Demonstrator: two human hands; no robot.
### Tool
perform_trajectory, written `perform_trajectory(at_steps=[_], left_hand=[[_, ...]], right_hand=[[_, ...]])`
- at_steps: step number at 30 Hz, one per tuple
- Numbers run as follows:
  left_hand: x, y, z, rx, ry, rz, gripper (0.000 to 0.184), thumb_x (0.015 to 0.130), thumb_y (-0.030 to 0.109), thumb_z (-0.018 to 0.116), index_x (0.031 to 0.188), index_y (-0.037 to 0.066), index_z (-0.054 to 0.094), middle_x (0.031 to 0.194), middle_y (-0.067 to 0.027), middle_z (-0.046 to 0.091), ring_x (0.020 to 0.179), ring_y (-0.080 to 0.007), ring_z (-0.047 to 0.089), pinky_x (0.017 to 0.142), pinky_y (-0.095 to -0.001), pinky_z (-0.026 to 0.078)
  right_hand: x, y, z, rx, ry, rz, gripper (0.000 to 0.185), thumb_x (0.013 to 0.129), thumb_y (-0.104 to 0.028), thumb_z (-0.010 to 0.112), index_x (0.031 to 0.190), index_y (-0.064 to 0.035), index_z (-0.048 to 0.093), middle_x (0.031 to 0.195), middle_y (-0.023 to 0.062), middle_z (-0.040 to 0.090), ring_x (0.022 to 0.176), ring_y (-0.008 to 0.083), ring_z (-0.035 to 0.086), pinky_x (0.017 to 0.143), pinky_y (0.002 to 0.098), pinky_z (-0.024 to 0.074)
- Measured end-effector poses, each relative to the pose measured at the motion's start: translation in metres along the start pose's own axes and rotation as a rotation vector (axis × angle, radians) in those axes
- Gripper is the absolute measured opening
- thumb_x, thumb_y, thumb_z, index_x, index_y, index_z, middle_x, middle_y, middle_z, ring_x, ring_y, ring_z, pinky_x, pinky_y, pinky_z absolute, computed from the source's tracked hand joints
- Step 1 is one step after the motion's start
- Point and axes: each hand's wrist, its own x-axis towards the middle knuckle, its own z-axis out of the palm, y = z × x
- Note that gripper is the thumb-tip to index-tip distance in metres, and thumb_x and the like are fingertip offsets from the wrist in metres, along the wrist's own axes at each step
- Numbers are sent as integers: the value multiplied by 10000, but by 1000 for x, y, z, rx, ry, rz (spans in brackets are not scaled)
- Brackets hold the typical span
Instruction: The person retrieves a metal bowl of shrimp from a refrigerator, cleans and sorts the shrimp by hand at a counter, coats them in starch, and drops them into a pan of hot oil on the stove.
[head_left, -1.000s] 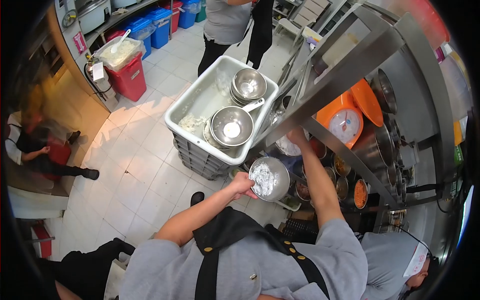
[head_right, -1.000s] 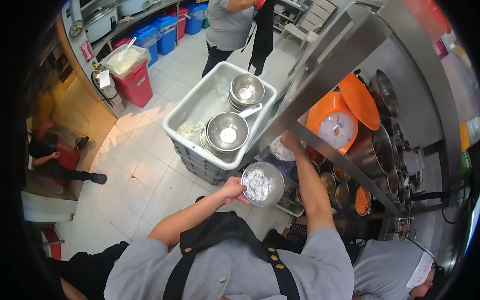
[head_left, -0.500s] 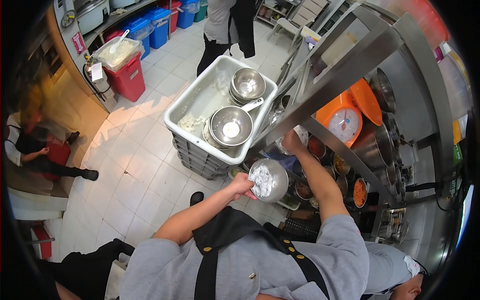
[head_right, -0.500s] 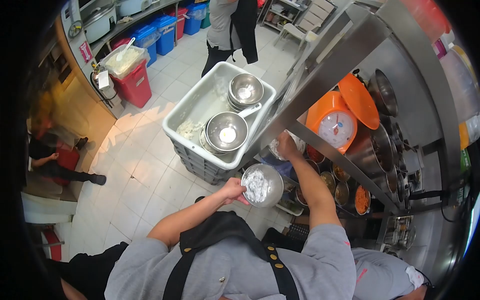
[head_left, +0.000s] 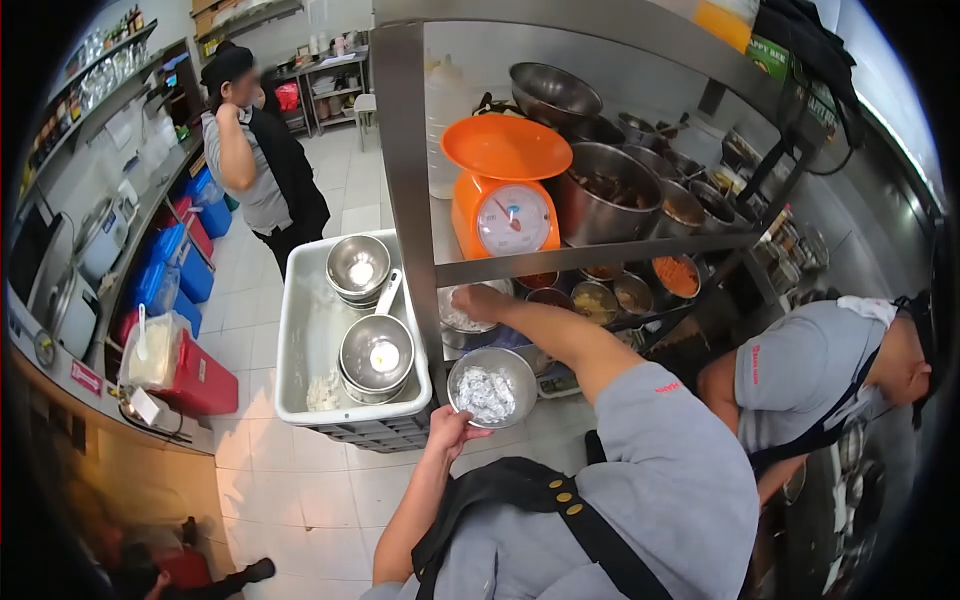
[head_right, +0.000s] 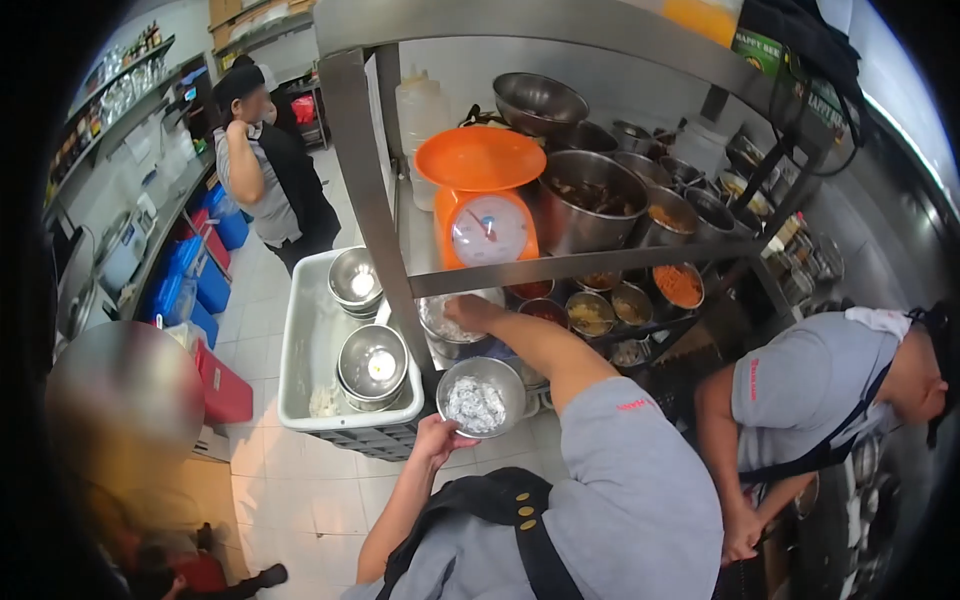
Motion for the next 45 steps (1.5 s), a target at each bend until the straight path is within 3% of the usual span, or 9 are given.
perform_trajectory(at_steps=[5, 7, 12, 19, 23, 26, 31, 36, 45], left_hand=[[-5, 0, -2, -24, -19, 18, 218, 823, -78, 410, 1012, -175, 463, 953, -266, 592, 776, -356, 655, 610, -409, 614], [-5, 6, -2, -37, -12, 27, 220, 822, -79, 409, 1014, -174, 462, 954, -266, 592, 779, -353, 655, 614, -407, 613], [-12, 22, -3, -30, -36, 24, 228, 823, -80, 408, 1028, -164, 464, 966, -257, 595, 785, -345, 656, 631, -412, 610], [-6, 31, -4, 26, -3, -13, 206, 834, -70, 404, 1007, -156, 476, 944, -249, 603, 763, -345, 658, 607, -404, 607], [-2, 26, -1, 0, -83, -46, 223, 820, -72, 418, 1016, -161, 473, 952, -262, 602, 751, -354, 659, 608, -406, 607], [1, 23, 9, 18, -156, -84, 231, 807, -80, 428, 1016, -168, 473, 959, -266, 598, 784, -366, 653, 623, -424, 606], [9, -1, 42, 66, -263, -198, 225, 805, -81, 432, 1004, -180, 464, 963, -272, 591, 807, -398, 646, 647, -456, 602], [13, -35, 88, 155, -311, -310, 233, 819, -75, 428, 1030, -174, 444, 984, -278, 583, 809, -403, 645, 651, -456, 602], [38, -128, 226, 350, -469, -393, 241, 843, -53, 434, 1065, -146, 439, 984, -266, 596, 791, -385, 652, 658, -434, 602]], right_hand=[[-4, 3, -17, 208, -77, 471, 295, 625, -122, 563, 895, -28, 635, 879, 232, 635, 811, 351, 623, 740, 447, 480], [-3, 6, -29, -216, -41, 445, 244, 683, -145, 553, 883, -31, 632, 810, 189, 639, 747, 317, 634, 664, 435, 490], [-15, 57, -10, -246, 52, 425, 261, 756, -178, 608, 949, -3, 602, 885, 139, 611, 828, 263, 609, 760, 383, 484], [-59, 41, -43, 570, 342, 958, 249, 779, -168, 634, 964, -7, 592, 885, 93, 603, 816, 214, 607, 728, 359, 494], [-84, -52, -87, 1308, 624, 797, 253, 711, 39, 648, 955, 0, 593, 893, 71, 605, 804, 189, 610, 651, 318, 516], [-122, -86, -64, 1553, 369, 921, 336, 647, 109, 623, 970, 15, 622, 901, 90, 662, 819, 189, 646, 737, 318, 539], [-184, -133, -28, 1491, 315, 1112, 486, 617, 106, 659, 1089, 4, 601, 971, 75, 661, 885, 159, 627, 772, 302, 517], [-254, -158, -36, 1025, 309, 927, 712, 515, 63, 718, 1199, -41, 551, 1059, 78, 641, 936, 167, 585, 845, 293, 467], [-435, -164, -76, 830, 517, 1057, 492, 632, 86, 670, 1108, -14, 601, 981, 109, 672, 899, 145, 608, 816, 286, 488]])
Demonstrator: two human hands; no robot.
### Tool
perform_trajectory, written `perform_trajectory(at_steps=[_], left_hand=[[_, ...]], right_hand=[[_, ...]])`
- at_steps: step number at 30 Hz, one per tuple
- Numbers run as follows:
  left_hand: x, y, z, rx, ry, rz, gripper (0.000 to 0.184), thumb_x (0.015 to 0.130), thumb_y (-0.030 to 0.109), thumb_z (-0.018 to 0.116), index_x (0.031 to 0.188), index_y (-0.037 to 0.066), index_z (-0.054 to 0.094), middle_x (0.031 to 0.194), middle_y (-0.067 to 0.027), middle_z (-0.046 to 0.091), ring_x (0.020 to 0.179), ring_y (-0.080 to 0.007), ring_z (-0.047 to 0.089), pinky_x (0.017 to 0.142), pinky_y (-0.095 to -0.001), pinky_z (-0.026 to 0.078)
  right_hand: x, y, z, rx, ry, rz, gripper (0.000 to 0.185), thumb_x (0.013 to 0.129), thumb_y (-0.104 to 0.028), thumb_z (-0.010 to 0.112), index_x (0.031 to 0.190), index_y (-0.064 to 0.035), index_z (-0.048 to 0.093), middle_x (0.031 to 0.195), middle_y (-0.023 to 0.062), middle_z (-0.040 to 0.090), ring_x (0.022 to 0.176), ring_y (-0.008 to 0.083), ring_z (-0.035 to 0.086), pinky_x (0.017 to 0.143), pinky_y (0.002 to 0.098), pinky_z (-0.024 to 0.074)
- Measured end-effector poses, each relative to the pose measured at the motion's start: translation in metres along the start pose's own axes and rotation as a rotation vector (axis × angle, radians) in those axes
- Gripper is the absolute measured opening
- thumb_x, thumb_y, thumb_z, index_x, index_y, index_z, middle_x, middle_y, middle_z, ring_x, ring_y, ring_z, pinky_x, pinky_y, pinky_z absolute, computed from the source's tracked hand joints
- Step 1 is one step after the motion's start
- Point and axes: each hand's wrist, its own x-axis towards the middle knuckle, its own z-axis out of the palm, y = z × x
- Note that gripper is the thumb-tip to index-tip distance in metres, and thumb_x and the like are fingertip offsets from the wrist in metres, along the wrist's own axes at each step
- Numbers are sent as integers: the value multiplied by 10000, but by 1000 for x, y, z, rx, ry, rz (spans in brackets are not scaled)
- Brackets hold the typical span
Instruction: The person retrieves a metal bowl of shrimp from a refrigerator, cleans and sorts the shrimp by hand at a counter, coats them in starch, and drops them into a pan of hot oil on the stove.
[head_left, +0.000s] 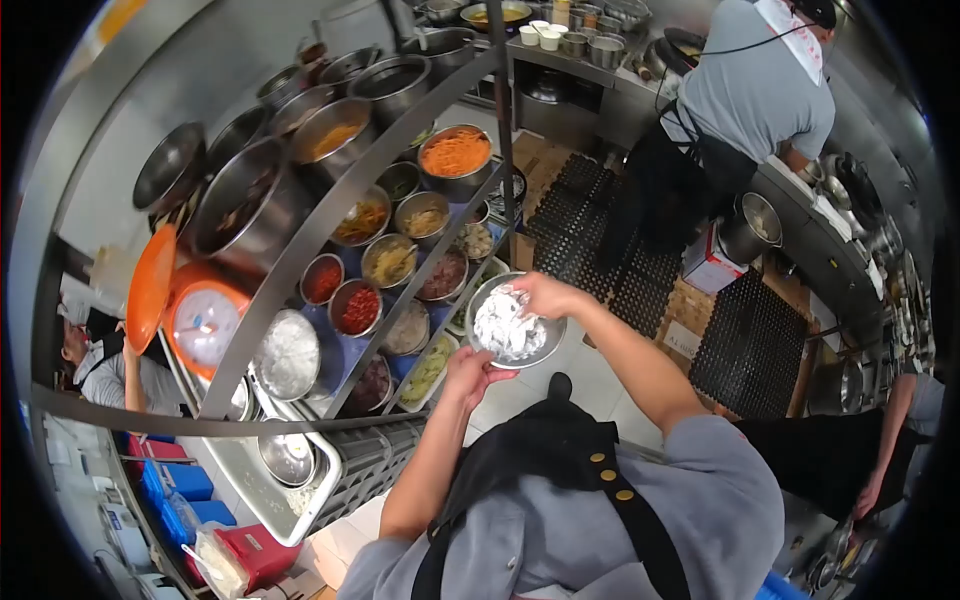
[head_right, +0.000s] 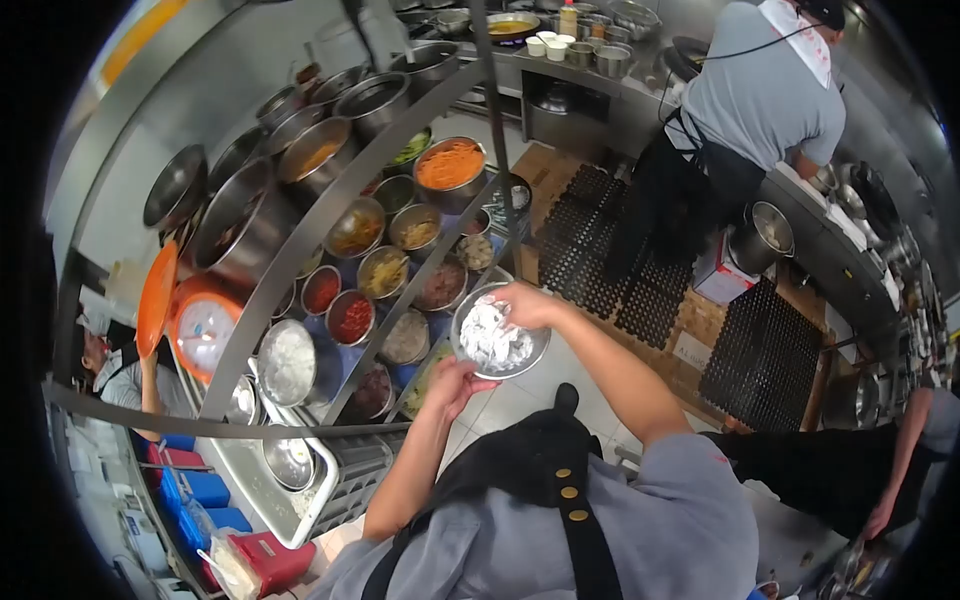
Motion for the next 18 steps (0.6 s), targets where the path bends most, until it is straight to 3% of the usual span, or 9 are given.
perform_trajectory(at_steps=[4, 7, 9, 10, 14, 17, 18], left_hand=[[54, -6, 70, 50, -104, -78, 244, 844, -58, 444, 1069, -150, 419, 980, -278, 588, 793, -391, 650, 642, -446, 602], [97, -15, 114, 41, -101, -91, 246, 843, -57, 441, 1069, -150, 420, 979, -277, 589, 798, -391, 650, 639, -436, 602], [121, -17, 141, 39, -83, -88, 251, 840, -57, 441, 1072, -150, 416, 984, -278, 587, 804, -393, 648, 638, -435, 603], [131, -17, 152, 36, -59, -89, 256, 838, -57, 441, 1074, -150, 412, 988, -278, 584, 810, -396, 647, 637, -433, 603], [188, -11, 170, 51, -77, -103, 267, 838, -55, 438, 1086, -144, 394, 1031, -288, 562, 840, -398, 641, 660, -450, 600], [234, 4, 182, 80, -33, -73, 250, 840, -50, 425, 1080, -116, 438, 1035, -246, 583, 856, -373, 641, 683, -489, 585], [249, 8, 185, 93, -38, -80, 250, 840, -50, 425, 1080, -116, 438, 1035, -246, 583, 856, -373, 641, 683, -489, 585]], right_hand=[[-31, 41, -70, 142, 74, 105, 383, 668, 60, 648, 1040, -29, 645, 936, 107, 684, 852, 145, 627, 789, 291, 500], [-41, 74, -113, -121, 220, 209, 301, 705, 36, 601, 990, -35, 666, 942, 161, 672, 848, 216, 654, 783, 323, 507], [-40, 91, -132, -503, 326, 93, 284, 716, 29, 541, 956, -39, 676, 944, 216, 643, 865, 321, 642, 778, 368, 507], [-40, 98, -137, -482, 393, 119, 307, 696, 38, 513, 939, -43, 682, 906, 233, 633, 853, 383, 614, 765, 401, 504], [-31, 111, -175, -133, 567, 198, 325, 663, 38, 522, 932, -45, 686, 880, 217, 645, 863, 350, 636, 778, 390, 509], [-7, 133, -211, -168, 534, 278, 338, 659, 23, 544, 956, -53, 685, 894, 208, 650, 873, 336, 643, 776, 378, 514], [2, 143, -224, -120, 517, 286, 281, 699, 13, 580, 960, -30, 675, 897, 204, 661, 846, 286, 663, 760, 365, 514]])
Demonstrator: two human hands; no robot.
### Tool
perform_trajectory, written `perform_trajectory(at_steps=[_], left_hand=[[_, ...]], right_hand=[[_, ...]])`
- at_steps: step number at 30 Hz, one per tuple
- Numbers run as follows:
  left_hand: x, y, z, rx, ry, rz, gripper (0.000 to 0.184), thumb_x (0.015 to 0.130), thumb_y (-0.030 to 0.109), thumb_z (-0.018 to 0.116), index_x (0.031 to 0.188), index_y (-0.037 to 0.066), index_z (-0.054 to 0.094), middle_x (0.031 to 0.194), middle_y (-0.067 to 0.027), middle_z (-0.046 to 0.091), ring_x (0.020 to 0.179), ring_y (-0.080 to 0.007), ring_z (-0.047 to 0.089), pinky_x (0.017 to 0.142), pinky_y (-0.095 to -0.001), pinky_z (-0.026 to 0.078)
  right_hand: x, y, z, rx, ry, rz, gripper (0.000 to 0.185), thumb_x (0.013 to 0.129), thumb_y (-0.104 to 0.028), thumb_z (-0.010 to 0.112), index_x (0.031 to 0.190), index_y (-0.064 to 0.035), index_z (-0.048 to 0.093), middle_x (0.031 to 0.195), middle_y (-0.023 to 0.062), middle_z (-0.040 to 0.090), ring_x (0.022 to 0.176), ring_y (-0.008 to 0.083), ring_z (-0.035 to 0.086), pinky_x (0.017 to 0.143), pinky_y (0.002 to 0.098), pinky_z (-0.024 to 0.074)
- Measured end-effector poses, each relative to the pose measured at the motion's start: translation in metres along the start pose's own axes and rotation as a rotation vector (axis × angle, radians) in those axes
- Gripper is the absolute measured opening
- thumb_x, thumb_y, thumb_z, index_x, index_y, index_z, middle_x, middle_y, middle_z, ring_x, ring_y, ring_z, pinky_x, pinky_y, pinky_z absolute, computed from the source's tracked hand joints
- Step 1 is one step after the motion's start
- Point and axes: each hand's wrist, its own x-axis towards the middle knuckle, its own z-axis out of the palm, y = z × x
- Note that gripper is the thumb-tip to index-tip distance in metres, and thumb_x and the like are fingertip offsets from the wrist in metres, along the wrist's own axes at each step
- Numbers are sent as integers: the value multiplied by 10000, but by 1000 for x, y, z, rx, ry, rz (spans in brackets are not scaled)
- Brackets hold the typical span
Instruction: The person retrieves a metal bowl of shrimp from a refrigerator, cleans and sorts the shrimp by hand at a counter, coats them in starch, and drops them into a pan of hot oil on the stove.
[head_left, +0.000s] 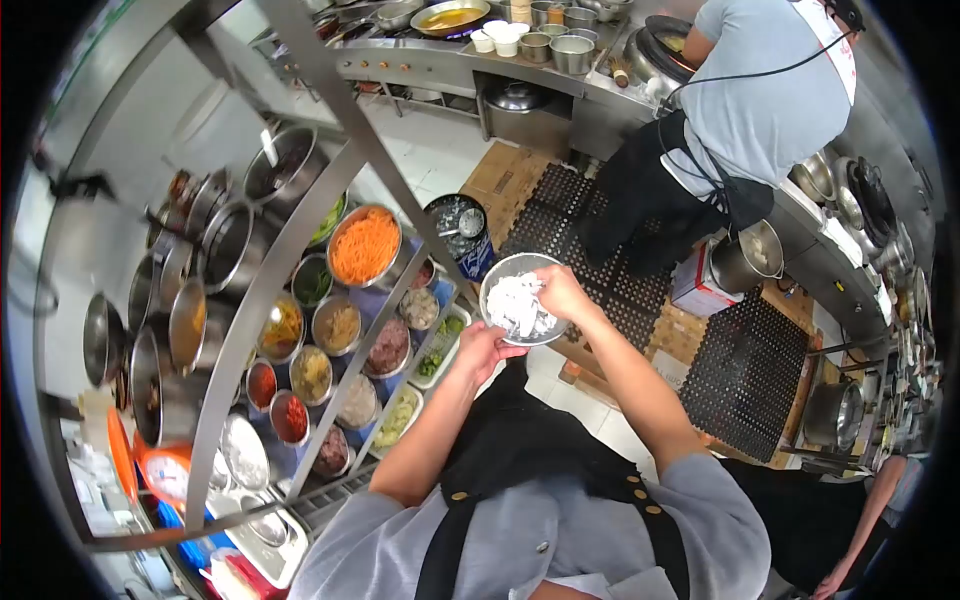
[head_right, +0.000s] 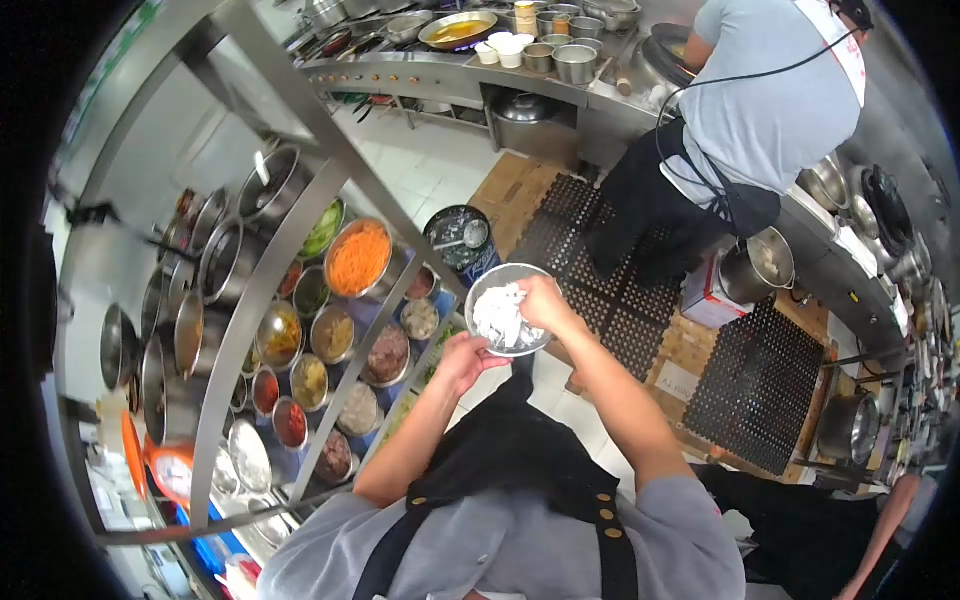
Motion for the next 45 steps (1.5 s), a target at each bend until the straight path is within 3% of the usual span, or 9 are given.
perform_trajectory(at_steps=[7, 12, 16, 20, 27, 30, 37, 41, 45], left_hand=[[125, 61, 14, -41, -43, 66, 220, 834, -45, 439, 1046, -96, 474, 985, -224, 609, 816, -353, 650, 665, -466, 589], [198, 121, 32, -86, 64, 124, 211, 866, -28, 412, 1062, -80, 469, 999, -212, 592, 812, -334, 643, 654, -451, 594], [244, 160, 39, -111, 113, 176, 206, 873, -24, 412, 1062, -75, 476, 1004, -199, 595, 814, -325, 645, 658, -446, 593], [273, 190, 36, -180, 217, 290, 199, 866, -18, 426, 1049, -63, 493, 987, -176, 601, 796, -319, 645, 652, -443, 593], [359, 259, 26, -331, 483, 486, 138, 826, -39, 460, 958, -46, 497, 916, -161, 602, 748, -304, 647, 623, -450, 595], [395, 295, 37, -380, 543, 515, 152, 819, -40, 468, 967, -56, 496, 925, -166, 603, 748, -303, 648, 616, -439, 595], [460, 371, 36, -401, 497, 552, 228, 794, -51, 469, 1021, -73, 478, 916, -176, 605, 761, -320, 648, 642, -459, 596], [503, 425, 25, -327, 490, 577, 233, 854, -19, 442, 1050, -102, 537, 977, -185, 621, 771, -287, 660, 609, -372, 599], [554, 491, 2, -390, 444, 556, 235, 846, -20, 438, 1056, -83, 523, 970, -178, 622, 797, -310, 660, 616, -399, 598]], right_hand=[[141, 23, -18, -172, 12, 18, 360, 701, -94, 662, 1049, -5, 644, 1021, 229, 631, 980, 339, 613, 863, 373, 479], [240, 6, -36, -315, -107, -159, 530, 654, 27, 566, 1183, -4, 563, 1102, 244, 591, 1065, 370, 556, 913, 408, 447], [318, -11, -49, -238, -143, -178, 398, 628, 43, 559, 1021, 29, 616, 954, 267, 619, 943, 394, 600, 830, 444, 480], [399, -32, -51, -360, -412, -158, 401, 636, 37, 539, 1019, -13, 650, 970, 269, 620, 964, 389, 597, 830, 439, 480], [546, -44, -13, -259, -578, -299, 409, 648, -24, 573, 1052, -18, 642, 966, 263, 623, 953, 389, 604, 846, 427, 483], [596, -54, -16, -235, -574, -312, 315, 655, -12, 560, 956, 10, 650, 933, 260, 627, 928, 396, 608, 798, 452, 493], [701, -58, -16, -266, -584, -462, 348, 643, -6, 552, 979, -7, 641, 919, 261, 626, 922, 402, 604, 807, 445, 490], [771, -72, -28, -349, -577, -449, 344, 645, -33, 577, 982, -23, 647, 922, 239, 632, 906, 381, 611, 803, 436, 493], [855, -69, -27, -46, -523, -393, 330, 653, -84, 685, 978, -41, 653, 898, 196, 649, 870, 363, 621, 761, 390, 498]])
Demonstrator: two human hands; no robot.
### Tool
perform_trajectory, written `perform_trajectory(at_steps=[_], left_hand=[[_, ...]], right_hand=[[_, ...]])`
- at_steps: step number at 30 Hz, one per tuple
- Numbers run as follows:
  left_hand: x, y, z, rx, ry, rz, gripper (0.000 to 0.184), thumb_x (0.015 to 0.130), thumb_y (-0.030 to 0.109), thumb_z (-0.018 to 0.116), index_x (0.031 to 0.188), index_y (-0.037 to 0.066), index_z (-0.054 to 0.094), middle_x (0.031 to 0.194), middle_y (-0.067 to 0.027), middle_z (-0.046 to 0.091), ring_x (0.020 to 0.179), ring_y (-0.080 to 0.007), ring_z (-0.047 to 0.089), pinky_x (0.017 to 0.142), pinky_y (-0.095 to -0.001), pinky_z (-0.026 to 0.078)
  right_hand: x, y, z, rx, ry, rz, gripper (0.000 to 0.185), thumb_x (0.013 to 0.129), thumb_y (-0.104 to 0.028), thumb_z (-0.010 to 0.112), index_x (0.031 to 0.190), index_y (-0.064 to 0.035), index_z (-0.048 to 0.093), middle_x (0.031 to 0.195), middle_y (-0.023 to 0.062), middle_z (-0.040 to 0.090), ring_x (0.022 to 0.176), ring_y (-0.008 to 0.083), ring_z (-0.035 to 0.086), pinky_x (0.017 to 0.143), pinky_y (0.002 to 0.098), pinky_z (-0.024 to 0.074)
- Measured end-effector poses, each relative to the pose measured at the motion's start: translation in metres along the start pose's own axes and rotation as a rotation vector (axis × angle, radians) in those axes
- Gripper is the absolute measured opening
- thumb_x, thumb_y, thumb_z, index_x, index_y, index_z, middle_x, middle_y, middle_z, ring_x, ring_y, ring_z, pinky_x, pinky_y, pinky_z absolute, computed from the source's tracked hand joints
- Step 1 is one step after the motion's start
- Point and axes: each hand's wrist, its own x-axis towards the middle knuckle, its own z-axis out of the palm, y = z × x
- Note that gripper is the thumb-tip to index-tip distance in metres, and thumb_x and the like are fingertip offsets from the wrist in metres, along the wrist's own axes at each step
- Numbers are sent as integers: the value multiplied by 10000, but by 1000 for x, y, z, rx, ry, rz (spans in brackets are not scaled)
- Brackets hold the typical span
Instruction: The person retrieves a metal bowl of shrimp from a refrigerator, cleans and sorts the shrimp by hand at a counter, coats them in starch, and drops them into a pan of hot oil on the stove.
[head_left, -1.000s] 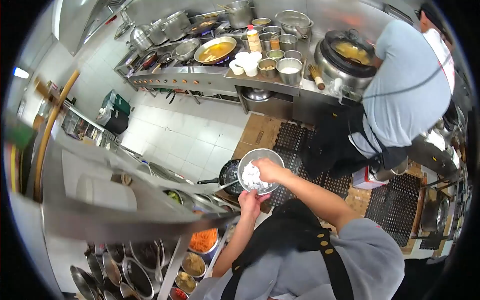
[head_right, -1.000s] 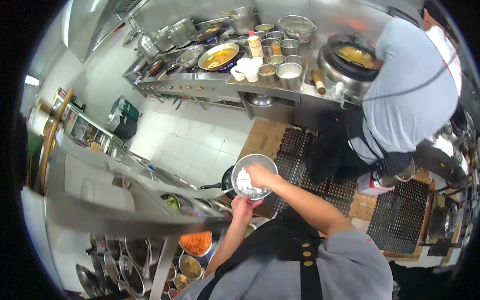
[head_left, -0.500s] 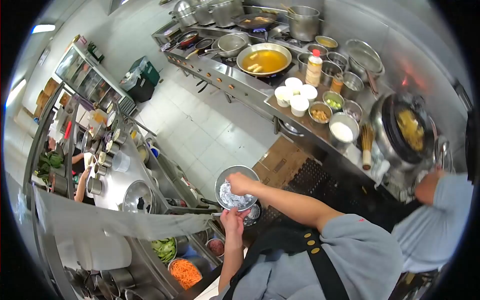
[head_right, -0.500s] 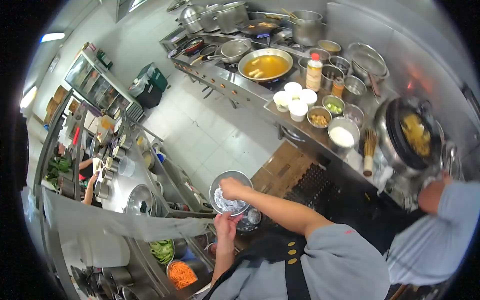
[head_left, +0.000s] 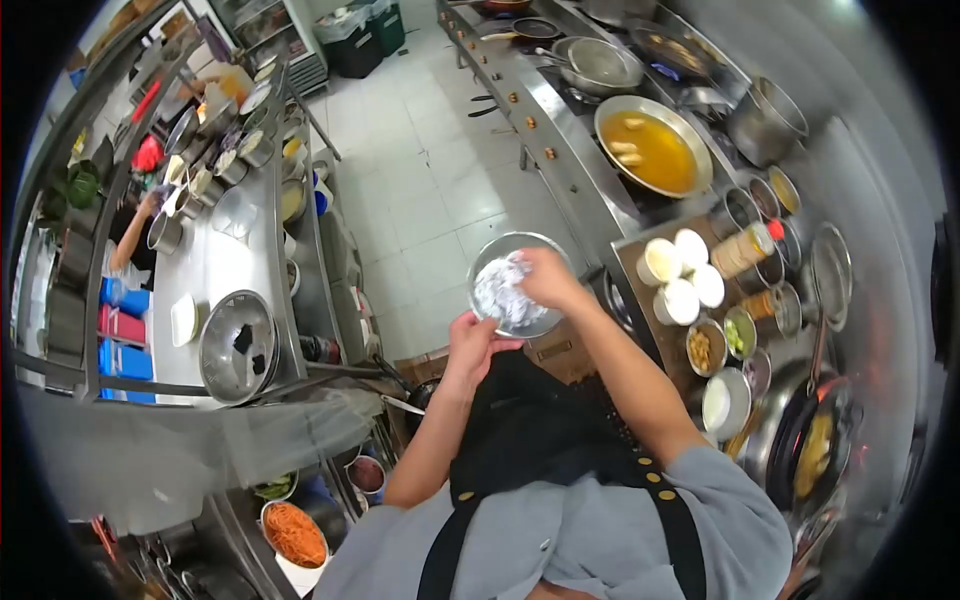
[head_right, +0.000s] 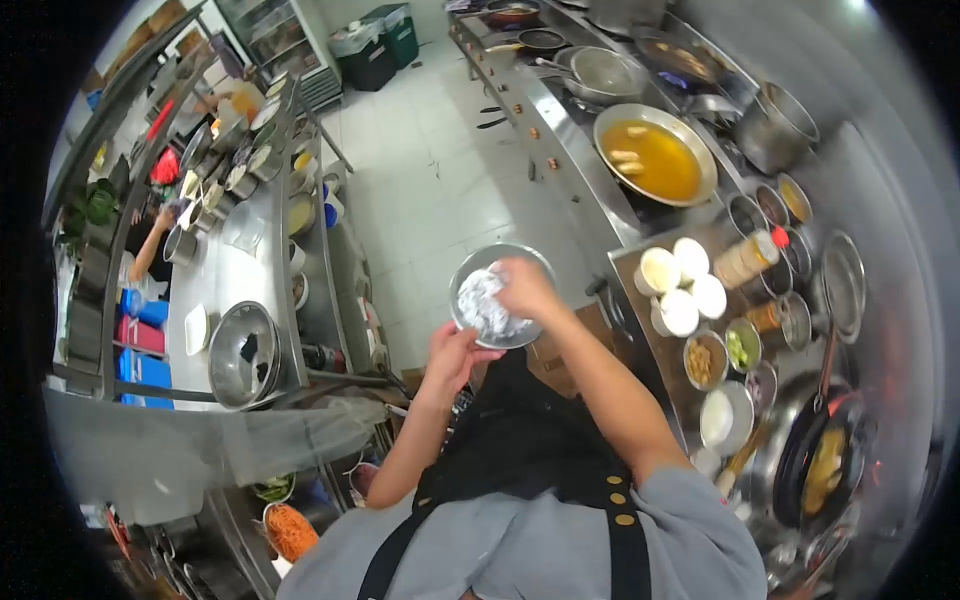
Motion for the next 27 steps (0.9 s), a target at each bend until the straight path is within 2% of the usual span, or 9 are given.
perform_trajectory(at_steps=[6, 7, 10, 11, 13, 15, 20, 22, 27], left_hand=[[174, 63, 38, 118, -141, -74, 179, 831, -40, 449, 970, -110, 536, 877, -204, 637, 700, -308, 666, 575, -373, 590], [205, 78, 45, 126, -157, -96, 168, 826, -41, 452, 947, -114, 544, 862, -206, 638, 692, -309, 665, 578, -369, 593], [293, 118, 72, 142, -207, -140, 107, 820, -56, 443, 906, -110, 475, 840, -197, 599, 653, -311, 655, 538, -375, 602], [316, 131, 83, 151, -225, -155, 107, 820, -56, 443, 906, -110, 475, 840, -197, 599, 653, -311, 655, 538, -375, 602], [364, 158, 109, 226, -272, -153, 186, 811, -55, 455, 974, -130, 504, 861, -216, 630, 696, -301, 664, 567, -370, 598], [410, 176, 134, 249, -337, -174, 188, 813, -52, 455, 979, -129, 499, 868, -217, 628, 696, -303, 663, 564, -373, 598], [490, 205, 199, 214, -467, -265, 177, 824, -56, 437, 986, -123, 455, 936, -241, 596, 726, -335, 658, 574, -401, 601], [518, 211, 226, 216, -499, -283, 191, 824, -56, 435, 1001, -126, 452, 949, -241, 594, 741, -339, 657, 584, -405, 601], [605, 204, 308, 192, -558, -303, 230, 826, -51, 433, 1041, -134, 434, 981, -244, 587, 774, -354, 653, 600, -414, 600]], right_hand=[[144, 8, -74, -130, 81, 13, 336, 658, -79, 702, 986, -27, 643, 910, 193, 650, 866, 336, 628, 758, 370, 486], [172, 14, -86, -65, 89, 39, 317, 671, -44, 693, 983, -26, 643, 906, 166, 663, 849, 279, 646, 753, 348, 492], [238, 11, -135, 173, 148, 86, 299, 688, 10, 670, 984, -21, 643, 903, 127, 675, 845, 215, 648, 754, 320, 496], [255, 6, -149, 123, 210, 109, 297, 701, 49, 647, 991, -15, 641, 904, 102, 680, 842, 169, 638, 757, 301, 497], [292, 9, -179, 170, 279, 109, 302, 697, 46, 648, 992, -15, 640, 905, 107, 680, 842, 174, 640, 758, 304, 498], [325, 19, -205, 123, 375, 63, 318, 676, 44, 656, 989, -14, 641, 884, 107, 679, 808, 173, 639, 740, 304, 501], [389, 47, -272, 113, 460, 164, 298, 664, 55, 665, 957, 6, 639, 839, 85, 670, 751, 131, 612, 694, 285, 499], [410, 54, -306, 394, 461, 204, 259, 681, 69, 661, 933, 11, 643, 839, 66, 664, 748, 119, 603, 675, 275, 499], [454, 79, -407, 523, 558, 253, 252, 708, 58, 658, 953, -2, 640, 841, 51, 659, 733, 133, 624, 646, 283, 517]])
